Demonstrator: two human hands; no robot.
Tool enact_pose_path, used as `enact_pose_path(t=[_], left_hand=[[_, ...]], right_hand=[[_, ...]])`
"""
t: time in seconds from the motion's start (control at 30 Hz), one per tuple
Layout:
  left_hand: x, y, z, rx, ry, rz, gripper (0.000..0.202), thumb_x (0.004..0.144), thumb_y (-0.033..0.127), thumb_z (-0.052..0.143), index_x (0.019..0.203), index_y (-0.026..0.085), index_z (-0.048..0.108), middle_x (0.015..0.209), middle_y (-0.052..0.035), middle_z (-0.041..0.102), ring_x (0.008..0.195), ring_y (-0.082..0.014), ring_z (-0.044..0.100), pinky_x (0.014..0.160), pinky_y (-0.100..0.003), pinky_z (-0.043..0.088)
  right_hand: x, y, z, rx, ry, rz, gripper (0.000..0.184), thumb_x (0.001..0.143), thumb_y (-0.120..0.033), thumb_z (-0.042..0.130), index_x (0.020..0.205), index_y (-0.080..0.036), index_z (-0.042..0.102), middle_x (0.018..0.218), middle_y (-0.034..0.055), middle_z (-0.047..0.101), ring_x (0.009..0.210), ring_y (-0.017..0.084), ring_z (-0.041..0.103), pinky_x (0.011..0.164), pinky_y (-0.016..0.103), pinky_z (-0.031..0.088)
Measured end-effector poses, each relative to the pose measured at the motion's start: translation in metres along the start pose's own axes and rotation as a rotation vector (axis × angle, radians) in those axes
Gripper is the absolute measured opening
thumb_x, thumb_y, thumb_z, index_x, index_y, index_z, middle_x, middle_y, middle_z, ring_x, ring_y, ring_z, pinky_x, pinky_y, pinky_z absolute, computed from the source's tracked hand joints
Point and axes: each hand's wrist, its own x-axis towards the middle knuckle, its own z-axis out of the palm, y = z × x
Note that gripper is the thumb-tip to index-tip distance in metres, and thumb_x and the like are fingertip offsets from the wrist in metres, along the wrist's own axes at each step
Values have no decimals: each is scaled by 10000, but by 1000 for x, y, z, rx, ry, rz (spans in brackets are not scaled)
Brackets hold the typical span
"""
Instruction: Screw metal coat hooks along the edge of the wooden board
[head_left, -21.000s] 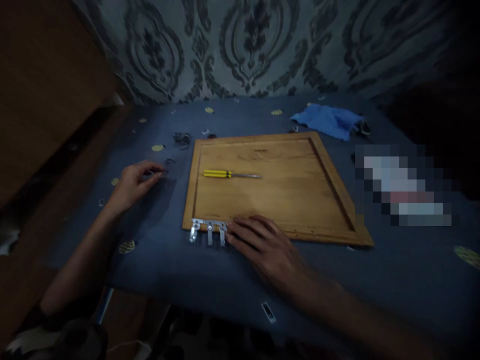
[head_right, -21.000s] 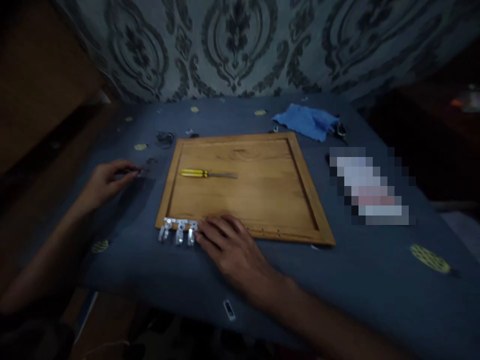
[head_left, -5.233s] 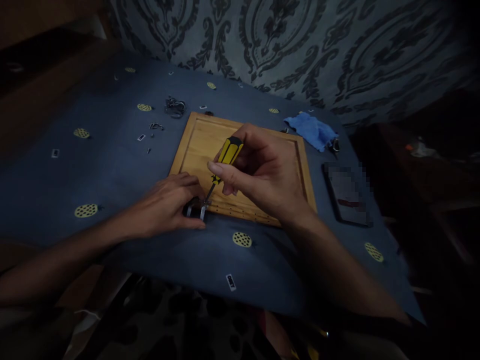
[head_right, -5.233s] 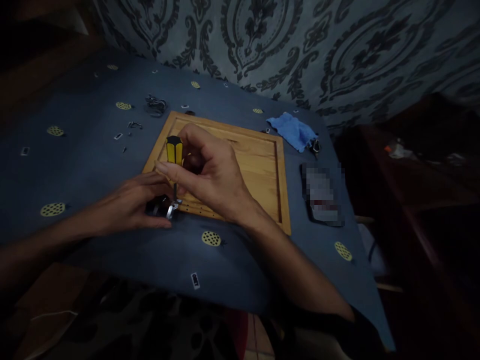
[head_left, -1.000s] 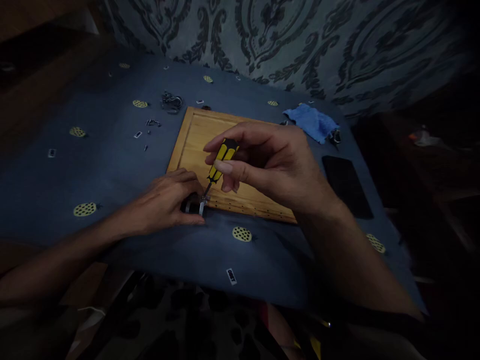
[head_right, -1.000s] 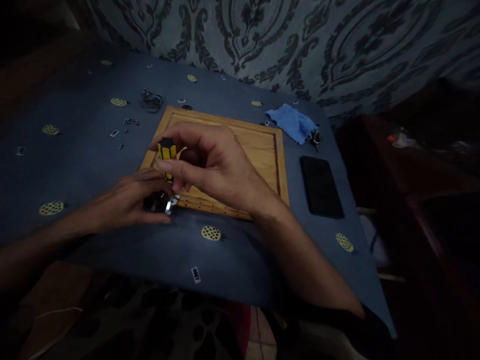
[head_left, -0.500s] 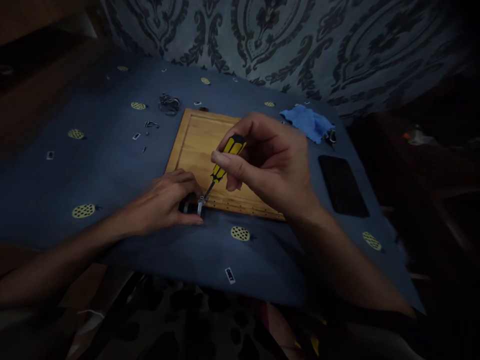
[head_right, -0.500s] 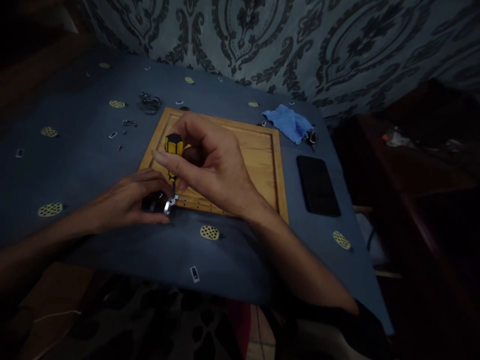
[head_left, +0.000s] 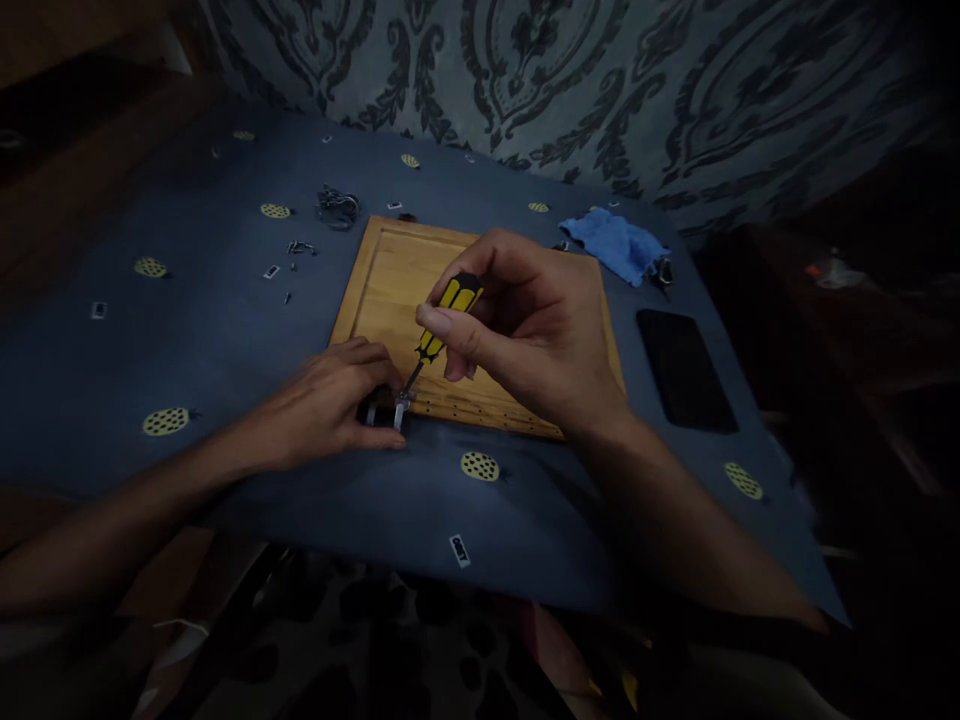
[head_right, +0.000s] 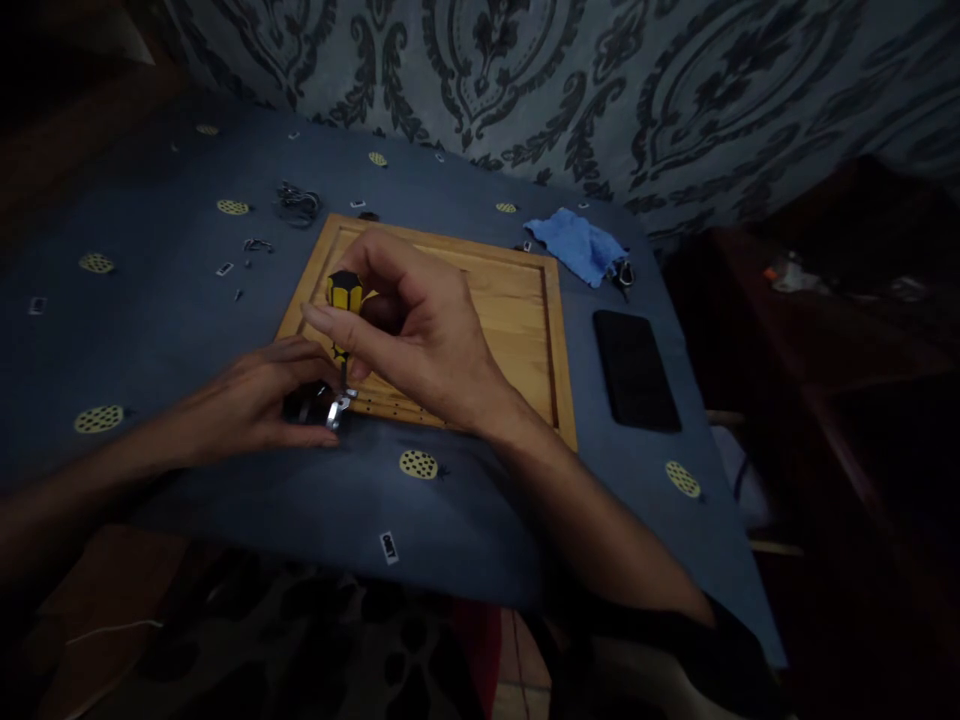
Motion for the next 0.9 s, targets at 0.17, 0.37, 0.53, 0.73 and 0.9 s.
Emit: enact_pose_path(t=[0.17,0.37,0.53,0.73,0.9], left_hand=[[-1,1,0,8,-14,-15,398,836,484,791,1066,179,681,1126,-74,682,1078,-281,632,918,-406,513],[0,0,0,28,4,-6,440,840,522,775,1099,177,686,1134,-82,683,1086,-290,635,941,-424,514],[0,-2,1,23,18,28,434,861,543,744,1061,164,680,1093,-83,690,1027,-275,646,887,-406,517],[-2,-2,1,2,16,12,436,860,555,740,1081,184,683,1118,-80,687,1024,-273,645,880,-402,516],[-1,-3,2,12,12,23,432,859,555,744,1067,183,674,1125,-82,688,1043,-275,641,891,-402,507]], right_hand=[[-1,1,-4,17,-41,-10,289,877,-448,790,893,-220,615,870,-55,673,566,59,639,499,175,563],[0,-4,-11,31,-173,4,264,923,-434,746,1082,-228,704,886,-25,707,617,91,692,617,213,613],[0,-2,-5,41,-71,-20,313,852,-452,818,869,-192,644,874,-19,699,565,76,651,499,203,575],[1,-5,-10,71,-146,6,299,846,-415,835,973,-194,679,878,-13,723,612,95,679,556,215,602],[1,-3,-10,34,-160,15,268,884,-422,796,971,-182,716,892,-5,726,586,81,666,574,219,606]])
